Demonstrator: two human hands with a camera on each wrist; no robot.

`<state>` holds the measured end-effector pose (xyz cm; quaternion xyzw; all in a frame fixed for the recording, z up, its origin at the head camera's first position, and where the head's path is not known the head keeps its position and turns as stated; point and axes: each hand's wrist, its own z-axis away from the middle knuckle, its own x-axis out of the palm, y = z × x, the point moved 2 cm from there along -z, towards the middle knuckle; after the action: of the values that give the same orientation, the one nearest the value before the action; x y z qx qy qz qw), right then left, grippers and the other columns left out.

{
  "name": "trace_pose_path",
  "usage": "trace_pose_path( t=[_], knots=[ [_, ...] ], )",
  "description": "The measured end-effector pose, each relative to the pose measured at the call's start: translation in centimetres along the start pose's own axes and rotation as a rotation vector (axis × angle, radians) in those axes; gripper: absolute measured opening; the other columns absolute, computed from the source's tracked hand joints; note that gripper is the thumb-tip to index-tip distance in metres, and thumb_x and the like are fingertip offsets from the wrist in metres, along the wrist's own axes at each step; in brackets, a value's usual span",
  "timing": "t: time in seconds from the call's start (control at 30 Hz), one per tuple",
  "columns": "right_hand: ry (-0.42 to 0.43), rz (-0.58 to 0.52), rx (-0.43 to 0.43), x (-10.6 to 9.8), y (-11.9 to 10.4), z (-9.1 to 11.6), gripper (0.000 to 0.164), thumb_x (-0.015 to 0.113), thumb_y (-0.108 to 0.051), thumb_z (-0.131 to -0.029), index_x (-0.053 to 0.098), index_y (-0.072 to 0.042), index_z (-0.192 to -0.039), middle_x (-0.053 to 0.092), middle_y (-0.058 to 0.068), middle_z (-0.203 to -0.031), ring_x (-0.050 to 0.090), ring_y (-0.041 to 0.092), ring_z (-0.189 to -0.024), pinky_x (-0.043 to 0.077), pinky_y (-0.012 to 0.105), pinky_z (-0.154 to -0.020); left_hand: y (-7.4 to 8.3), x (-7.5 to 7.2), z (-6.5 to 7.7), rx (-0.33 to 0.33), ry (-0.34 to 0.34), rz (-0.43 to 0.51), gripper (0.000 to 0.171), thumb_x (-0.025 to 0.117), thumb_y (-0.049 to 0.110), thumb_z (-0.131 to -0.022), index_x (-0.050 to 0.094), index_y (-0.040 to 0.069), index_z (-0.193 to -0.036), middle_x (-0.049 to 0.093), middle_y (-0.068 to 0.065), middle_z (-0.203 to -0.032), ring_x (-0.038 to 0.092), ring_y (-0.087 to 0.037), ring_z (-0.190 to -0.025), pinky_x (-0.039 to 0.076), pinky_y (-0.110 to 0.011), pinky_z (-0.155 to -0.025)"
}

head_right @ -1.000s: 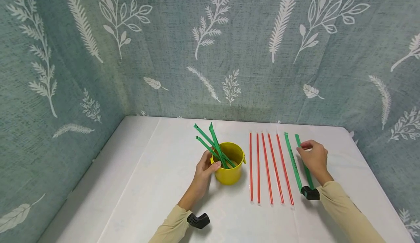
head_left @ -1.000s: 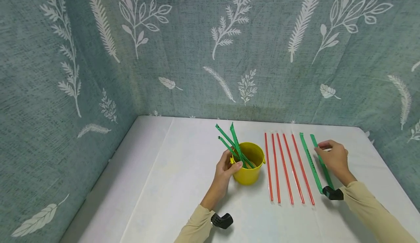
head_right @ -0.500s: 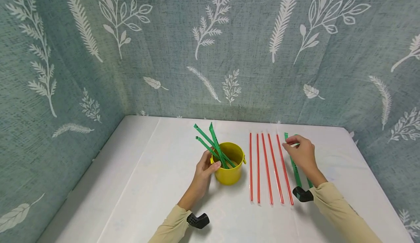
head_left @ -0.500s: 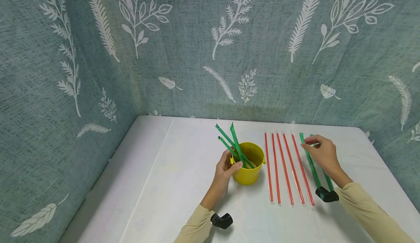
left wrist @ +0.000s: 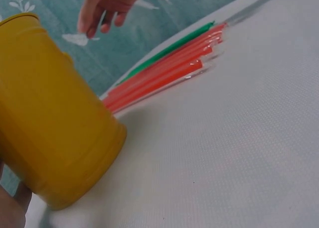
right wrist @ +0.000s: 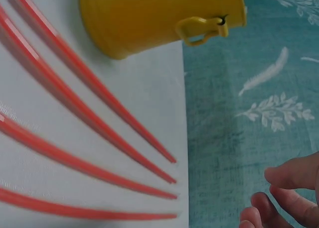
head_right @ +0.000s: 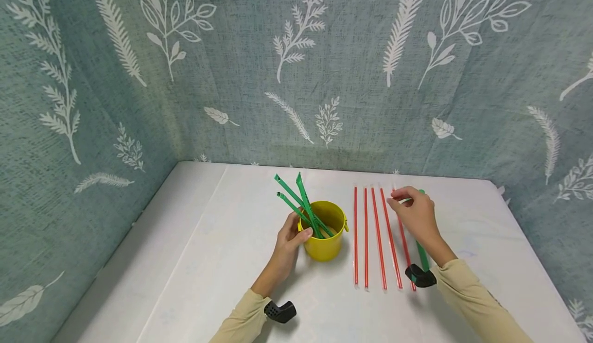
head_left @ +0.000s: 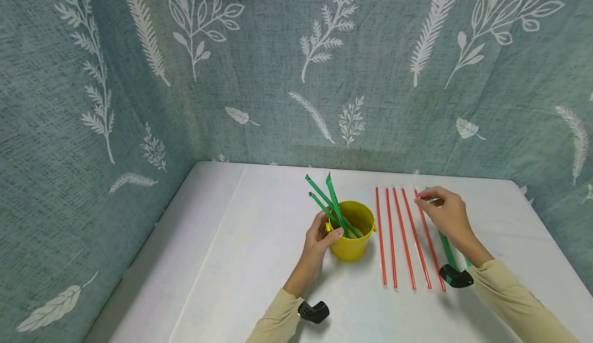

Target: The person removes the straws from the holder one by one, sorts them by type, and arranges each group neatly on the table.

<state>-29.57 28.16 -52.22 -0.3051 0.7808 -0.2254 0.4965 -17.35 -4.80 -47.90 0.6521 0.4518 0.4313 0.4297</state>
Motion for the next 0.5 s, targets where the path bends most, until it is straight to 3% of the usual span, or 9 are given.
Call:
trace_pose_path(
  t=[0.33, 0.37, 0.5],
  knots=[
    [-0.040, -0.051, -0.026, 0.8, -1.2, 0.0, 0.028, 0.060, -0.049, -0.075, 0.060, -0.035, -0.099, 0.057, -0.016, -0.093, 0.049, 0.005, -0.079, 0.043, 0.026, -0.058, -0.2, 0.1, -0.2, 0.008, 0.006, -0.008, 0.046, 0.055, 0.022, -0.085, 0.038, 0.023, -0.128, 0.042, -0.006, -0.130, 0.037, -0.017, -0.120, 0.027, -0.036, -0.100],
    [-0.070, -0.112, -0.033, 0.2, -2.3, 0.3, 0.026, 0.060, -0.045, -0.078, 0.061, -0.031, -0.100, 0.058, -0.013, -0.094, 0.051, 0.007, -0.080, 0.044, 0.027, -0.058, -0.2, 0.1, -0.2, 0.005, 0.006, -0.008, 0.046, 0.054, 0.021, -0.085, 0.039, 0.023, -0.128, 0.042, -0.005, -0.130, 0.037, -0.017, -0.120, 0.027, -0.036, -0.100],
    [-0.075, -0.163, -0.042, 0.6, -2.6, 0.3, 0.026, 0.061, -0.042, -0.078, 0.061, -0.029, -0.100, 0.059, -0.008, -0.095, 0.052, 0.011, -0.080, 0.046, 0.028, -0.051, 0.1, 0.2, -0.1, -0.012, 0.006, -0.009, 0.045, 0.053, 0.016, -0.086, 0.039, 0.023, -0.128, 0.042, -0.006, -0.130, 0.037, -0.016, -0.119, 0.027, -0.035, -0.099]
  ],
)
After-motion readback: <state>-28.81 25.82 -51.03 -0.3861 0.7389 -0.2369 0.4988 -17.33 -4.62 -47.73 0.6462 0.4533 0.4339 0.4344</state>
